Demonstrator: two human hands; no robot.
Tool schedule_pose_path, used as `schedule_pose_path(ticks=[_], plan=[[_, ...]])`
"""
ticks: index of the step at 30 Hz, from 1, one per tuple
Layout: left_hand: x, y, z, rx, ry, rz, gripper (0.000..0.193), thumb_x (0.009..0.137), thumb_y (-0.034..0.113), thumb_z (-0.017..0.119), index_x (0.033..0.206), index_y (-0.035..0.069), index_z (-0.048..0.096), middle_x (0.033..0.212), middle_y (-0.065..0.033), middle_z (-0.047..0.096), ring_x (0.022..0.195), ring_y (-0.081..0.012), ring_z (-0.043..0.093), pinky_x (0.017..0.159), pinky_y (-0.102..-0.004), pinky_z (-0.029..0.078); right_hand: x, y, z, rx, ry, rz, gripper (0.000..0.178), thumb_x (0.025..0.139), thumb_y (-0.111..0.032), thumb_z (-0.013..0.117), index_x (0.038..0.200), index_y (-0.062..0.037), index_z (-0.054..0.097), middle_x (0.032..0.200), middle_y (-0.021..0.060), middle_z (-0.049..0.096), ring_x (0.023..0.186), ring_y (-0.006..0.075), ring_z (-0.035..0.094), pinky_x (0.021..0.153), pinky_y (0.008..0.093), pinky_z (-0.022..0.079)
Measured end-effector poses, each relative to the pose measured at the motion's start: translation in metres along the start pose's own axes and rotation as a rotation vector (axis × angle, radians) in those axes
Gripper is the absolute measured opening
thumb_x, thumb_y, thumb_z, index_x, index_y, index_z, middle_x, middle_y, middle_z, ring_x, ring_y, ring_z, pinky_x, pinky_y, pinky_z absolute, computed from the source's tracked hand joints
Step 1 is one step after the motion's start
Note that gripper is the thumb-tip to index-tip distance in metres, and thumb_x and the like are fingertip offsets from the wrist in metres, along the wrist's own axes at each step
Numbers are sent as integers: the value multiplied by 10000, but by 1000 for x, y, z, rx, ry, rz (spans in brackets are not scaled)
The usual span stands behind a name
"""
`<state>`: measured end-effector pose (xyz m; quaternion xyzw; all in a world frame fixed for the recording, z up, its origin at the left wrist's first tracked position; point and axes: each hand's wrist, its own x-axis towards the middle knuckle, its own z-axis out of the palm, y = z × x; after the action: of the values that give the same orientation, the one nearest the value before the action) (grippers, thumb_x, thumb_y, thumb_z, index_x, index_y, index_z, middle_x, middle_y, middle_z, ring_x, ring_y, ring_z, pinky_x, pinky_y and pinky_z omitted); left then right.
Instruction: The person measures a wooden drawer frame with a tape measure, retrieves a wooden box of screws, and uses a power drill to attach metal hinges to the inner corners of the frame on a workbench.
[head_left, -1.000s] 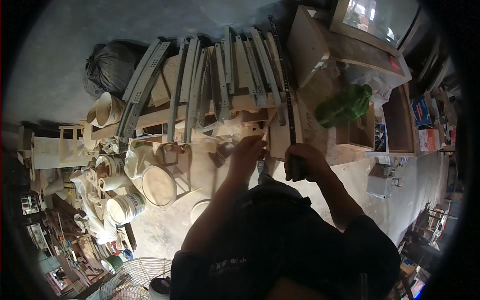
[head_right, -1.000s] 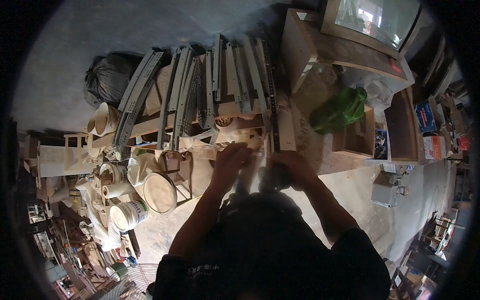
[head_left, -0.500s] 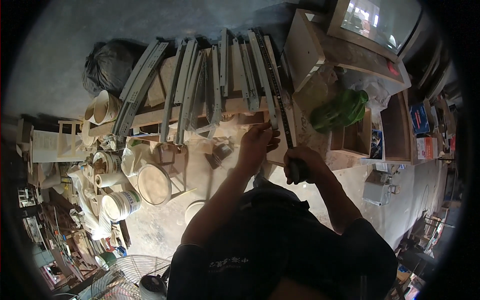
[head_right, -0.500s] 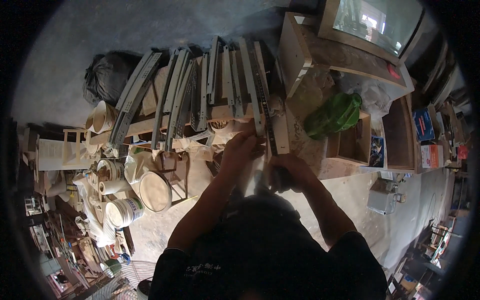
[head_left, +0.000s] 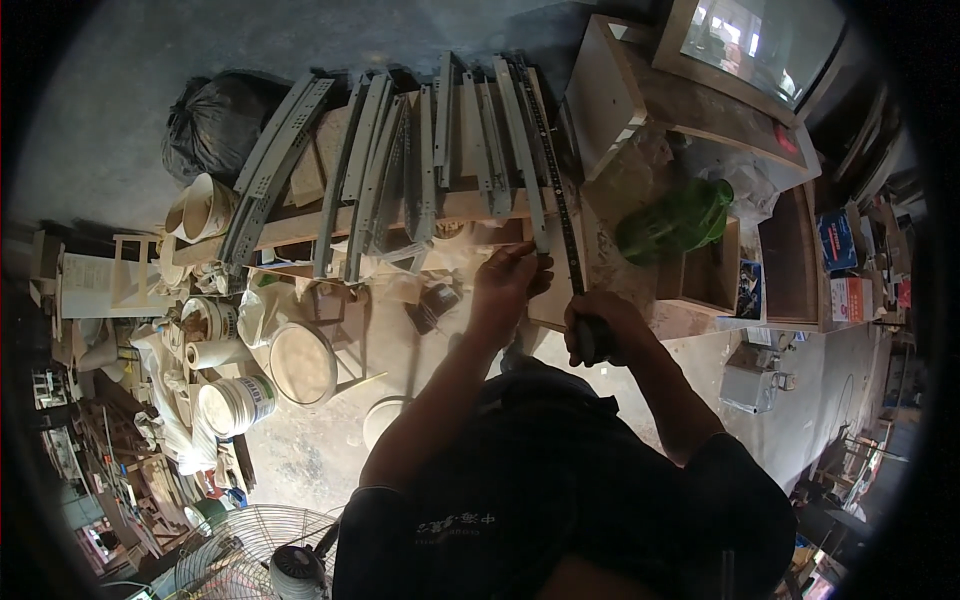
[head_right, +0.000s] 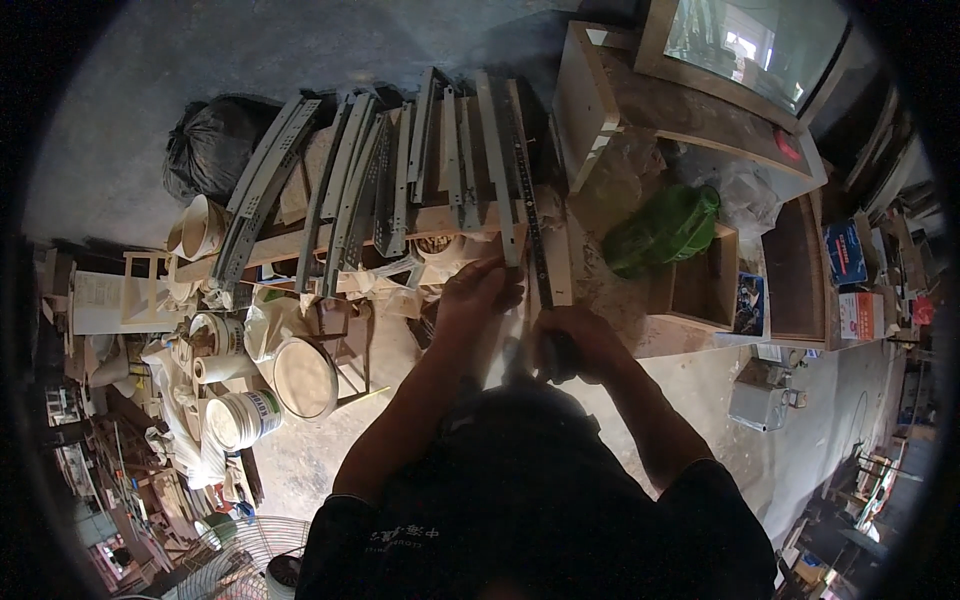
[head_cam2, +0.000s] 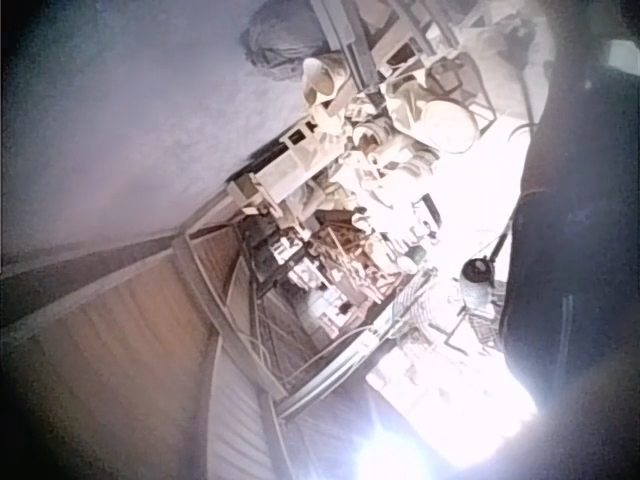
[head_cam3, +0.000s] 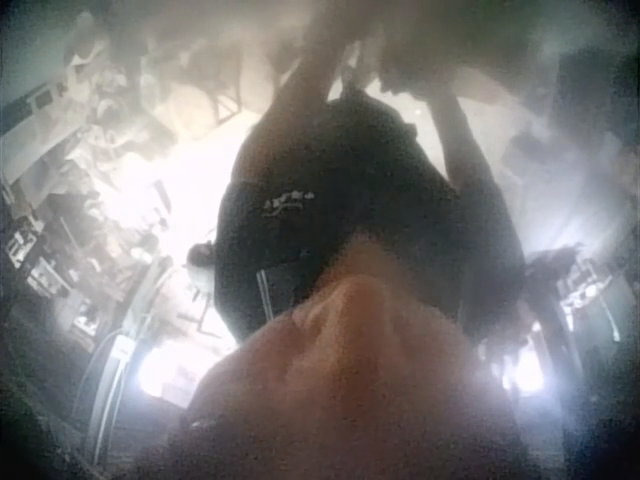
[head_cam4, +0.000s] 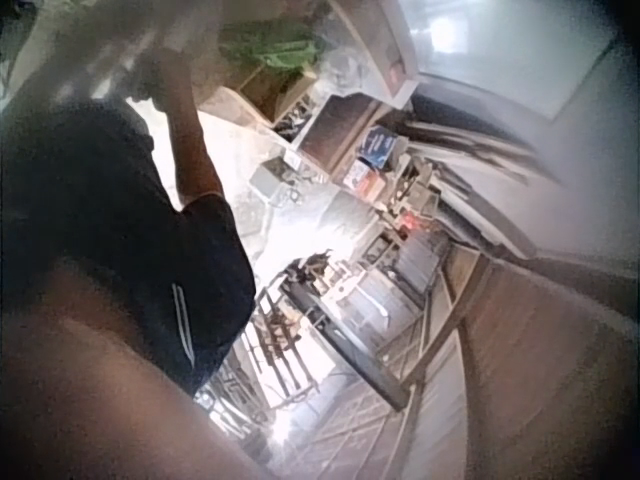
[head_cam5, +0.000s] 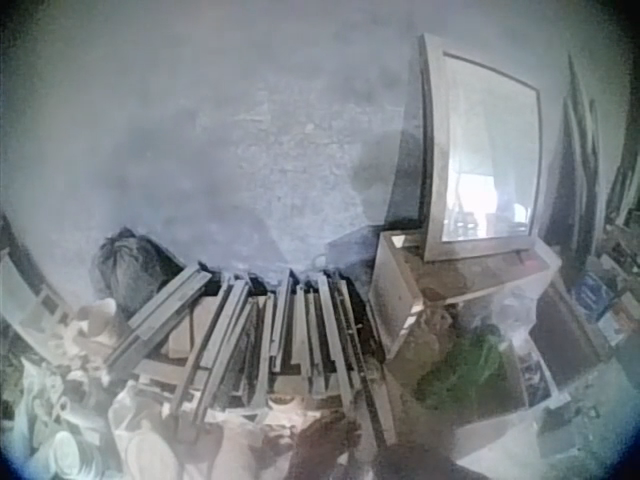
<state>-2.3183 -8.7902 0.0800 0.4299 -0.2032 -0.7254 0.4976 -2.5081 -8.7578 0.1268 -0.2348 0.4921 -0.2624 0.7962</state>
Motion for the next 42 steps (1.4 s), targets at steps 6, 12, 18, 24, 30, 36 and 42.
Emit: schedule_pose_path(ticks=[6, 12, 18, 24, 30, 36, 42], plan=[[2, 1, -1, 12, -3, -18, 270, 1015, 113, 585, 1229, -51, 588, 1044, -134, 695, 884, -184, 675, 822, -315, 575, 5, 10, -9, -1, -3, 54, 339, 963, -269, 518, 836, 25, 629, 650, 149, 638, 500, 242, 614, 453, 341, 491], [2, 6, 0, 74, 2, -19, 293, 1017, 112, 582, 1255, -58, 565, 1075, -152, 696, 913, -201, 685, 830, -327, 581, 8, 18, -12, -101, -86, 38, 356, 960, -289, 509, 875, 38, 622, 688, 179, 664, 552, 292, 659, 511, 377, 538], [1, 7, 2, 72, 14, -28, 305, 1017, 89, 556, 1281, -62, 532, 1113, -178, 695, 948, -227, 696, 855, -343, 589, 17, 38, -13, -141, -31, 24, 333, 964, -272, 504, 877, 29, 619, 697, 189, 668, 557, 295, 661, 544, 378, 547], [1, 6, 3, 86, 20, -33, 301, 1011, 81, 550, 1279, -52, 531, 1121, -179, 693, 947, -224, 695, 849, -341, 588, 25, 45, -22, -225, -26, 3, 312, 967, -254, 512, 891, 31, 613, 711, 194, 671, 576, 296, 669, 560, 388, 557], [3, 5, 6, 71, 46, -44, 300, 1005, 75, 552, 1283, -37, 540, 1105, -165, 697, 938, -216, 693, 844, -340, 585, 24, 40, -22, -215, 43, 48, 310, 966, -252, 518, 886, 28, 624, 726, 183, 672, 580, 281, 663, 565, 388, 560], [6, -11, -3, -57, 39, -28, 311, 987, 115, 640, 1260, -19, 578, 1077, -140, 702, 905, -202, 684, 829, -329, 583, 21, 36, -18, -364, 39, 0, 320, 940, -275, 551, 810, 7, 626, 689, 152, 659, 554, 243, 638, 523, 346, 526], [-13, -16, -63, 98, 67, 15, 404, 971, 146, 663, 1311, -36, 540, 1080, -143, 697, 909, -212, 686, 830, -323, 579, 18, 34, -11, -209, -4, 69, 376, 961, -297, 514, 814, 32, 623, 693, 182, 661, 553, 294, 658, 518, 379, 554]])
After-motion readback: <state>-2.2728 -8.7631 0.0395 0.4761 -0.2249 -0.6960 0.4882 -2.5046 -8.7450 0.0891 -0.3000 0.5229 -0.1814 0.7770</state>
